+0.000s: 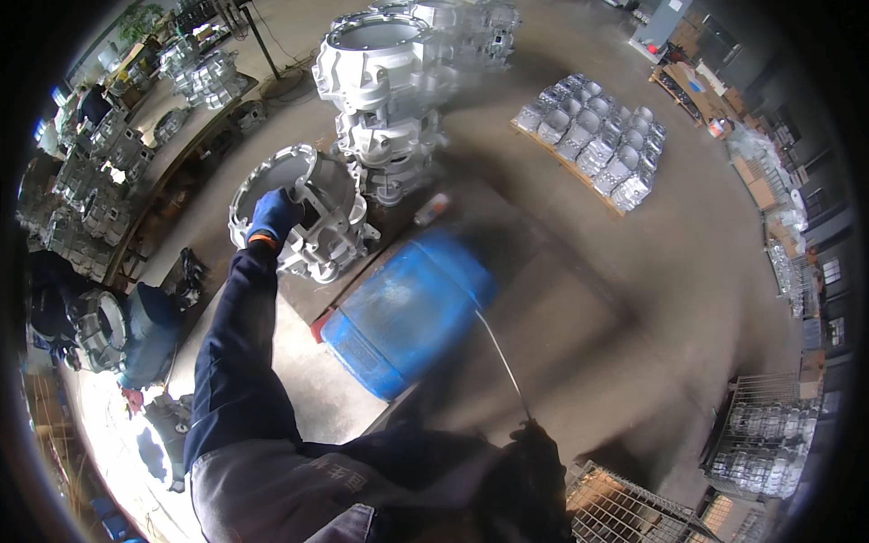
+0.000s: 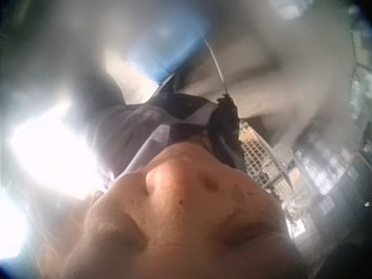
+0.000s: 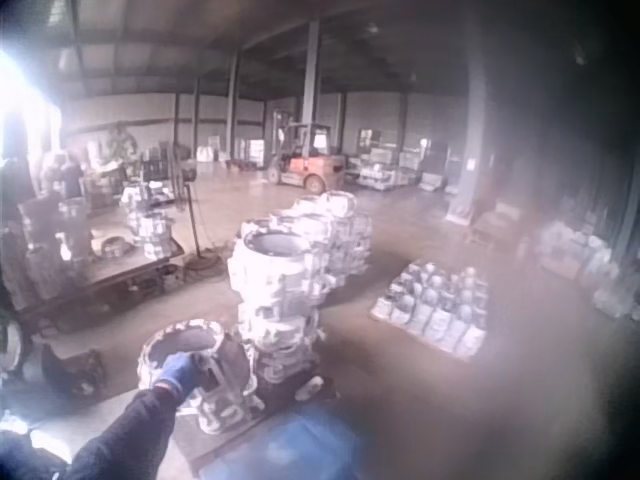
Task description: The person uses a spray gun to clean the interior and exterior surfaces of several large, hollow metal parts. They handle the parts one at a time, spraying them thoroughly before placing them aside.
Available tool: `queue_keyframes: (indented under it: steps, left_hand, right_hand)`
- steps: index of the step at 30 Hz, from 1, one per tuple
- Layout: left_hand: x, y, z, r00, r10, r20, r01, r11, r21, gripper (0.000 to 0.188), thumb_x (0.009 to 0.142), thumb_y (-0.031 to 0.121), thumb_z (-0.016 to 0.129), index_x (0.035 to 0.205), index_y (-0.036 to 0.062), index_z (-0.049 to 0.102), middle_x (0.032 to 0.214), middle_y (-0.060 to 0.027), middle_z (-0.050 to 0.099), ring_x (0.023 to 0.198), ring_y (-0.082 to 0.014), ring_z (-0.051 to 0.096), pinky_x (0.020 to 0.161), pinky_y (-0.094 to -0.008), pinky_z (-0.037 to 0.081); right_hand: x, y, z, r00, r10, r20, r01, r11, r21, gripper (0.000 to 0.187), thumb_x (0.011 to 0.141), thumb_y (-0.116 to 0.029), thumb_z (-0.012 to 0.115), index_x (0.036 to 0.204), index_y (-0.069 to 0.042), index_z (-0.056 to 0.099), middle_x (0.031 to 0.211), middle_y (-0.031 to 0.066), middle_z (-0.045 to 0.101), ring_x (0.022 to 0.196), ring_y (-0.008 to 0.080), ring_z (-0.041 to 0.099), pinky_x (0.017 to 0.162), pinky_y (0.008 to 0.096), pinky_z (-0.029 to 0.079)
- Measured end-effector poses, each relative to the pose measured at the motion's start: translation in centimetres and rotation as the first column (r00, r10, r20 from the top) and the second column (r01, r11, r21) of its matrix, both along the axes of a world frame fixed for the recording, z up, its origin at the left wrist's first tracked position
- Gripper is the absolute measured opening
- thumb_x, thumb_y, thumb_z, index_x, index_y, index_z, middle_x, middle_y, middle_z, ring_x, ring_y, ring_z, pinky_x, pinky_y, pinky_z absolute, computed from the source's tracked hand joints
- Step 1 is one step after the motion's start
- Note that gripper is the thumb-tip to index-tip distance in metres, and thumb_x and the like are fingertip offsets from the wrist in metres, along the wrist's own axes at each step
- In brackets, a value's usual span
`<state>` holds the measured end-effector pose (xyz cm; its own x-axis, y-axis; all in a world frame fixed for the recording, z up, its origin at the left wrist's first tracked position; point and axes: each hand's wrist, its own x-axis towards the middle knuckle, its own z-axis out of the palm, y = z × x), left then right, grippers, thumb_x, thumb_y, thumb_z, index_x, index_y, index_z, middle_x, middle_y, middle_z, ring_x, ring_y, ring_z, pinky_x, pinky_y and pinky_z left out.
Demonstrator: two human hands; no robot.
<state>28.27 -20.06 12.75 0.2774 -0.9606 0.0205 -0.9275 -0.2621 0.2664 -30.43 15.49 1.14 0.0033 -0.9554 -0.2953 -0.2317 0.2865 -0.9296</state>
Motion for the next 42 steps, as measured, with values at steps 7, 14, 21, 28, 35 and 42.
queue_keyframes:
  steps: [7,14,21,28,35,42]
  left_hand:
    - [-0.8,-2.3,-8.0,0.986,-0.025,0.162,0.014,0.998,0.068,0.043,0.069,0.038,0.076,0.103,0.0144,0.067,0.099,-0.0129,0.069,0.097,-0.0281,0.064,0.085,-0.0412,0.048]
    - [-2.7,0.5,-9.4,0.991,0.072,0.114,-0.038,0.96,-0.276,0.071,0.064,0.04,0.076,0.126,0.0137,0.053,0.125,-0.0107,0.055,0.122,-0.0297,0.045,0.106,-0.0476,0.029]
    - [-4.4,20.9,-13.6,0.87,0.423,-0.253,-0.478,0.848,-0.229,0.034,0.082,0.022,0.06,0.112,0.0083,0.06,0.091,-0.0194,0.066,0.093,-0.0375,0.061,0.087,-0.0461,0.046]
    - [-4.3,46.1,-23.9,0.679,0.734,0.01,-0.704,0.647,0.292,0.017,0.082,0.025,0.058,0.082,0.0127,0.07,0.077,-0.0159,0.068,0.075,-0.0347,0.066,0.07,-0.0448,0.053]
    - [-6.1,61.5,-29.9,0.639,0.697,-0.326,-0.234,0.58,0.78,0.031,0.084,0.032,0.06,0.088,0.0025,0.071,0.084,-0.0121,0.072,0.081,-0.0255,0.069,0.072,-0.0383,0.053]
    - [-9.6,66.5,-24.9,0.614,0.759,-0.217,-0.458,0.567,0.685,0.031,0.079,0.035,0.065,0.094,0.008,0.072,0.089,-0.0155,0.07,0.087,-0.0324,0.068,0.077,-0.0396,0.052]
  right_hand:
    - [0.2,-1.3,2.2,0.972,-0.194,0.129,0.096,0.837,0.538,0.037,0.083,-0.043,0.06,0.099,-0.01,0.063,0.095,0.0105,0.066,0.088,0.0282,0.063,0.078,0.0427,0.052]
    - [10.2,-14.6,9.7,0.927,0.164,0.337,-0.258,0.932,0.254,0.034,0.091,-0.022,0.058,0.117,0.001,0.057,0.086,0.0117,0.066,0.078,0.0201,0.064,0.068,0.0313,0.049]
    - [25.3,-28.4,12.9,0.959,0.199,0.2,-0.252,0.922,0.293,0.03,0.087,-0.045,0.057,0.086,-0.016,0.066,0.063,-0.0002,0.057,0.043,0.0101,0.044,0.039,0.0247,0.032]
    - [24.3,-23.1,13.0,0.714,0.5,-0.49,-0.463,0.862,0.204,0.028,0.092,-0.036,0.058,0.113,-0.019,0.064,0.062,0.0028,0.057,0.046,0.0119,0.053,0.041,0.0304,0.041]
    - [16.0,-12.6,7.6,0.913,0.4,-0.078,-0.383,0.908,0.171,0.038,0.091,-0.041,0.058,0.105,-0.006,0.058,0.074,0.0122,0.065,0.058,0.0217,0.065,0.052,0.0328,0.054]
    - [16.9,-0.2,4.7,0.795,0.571,0.207,-0.607,0.753,0.254,0.037,0.096,-0.035,0.054,0.113,-0.003,0.056,0.077,0.0112,0.065,0.066,0.0226,0.067,0.062,0.0368,0.057]
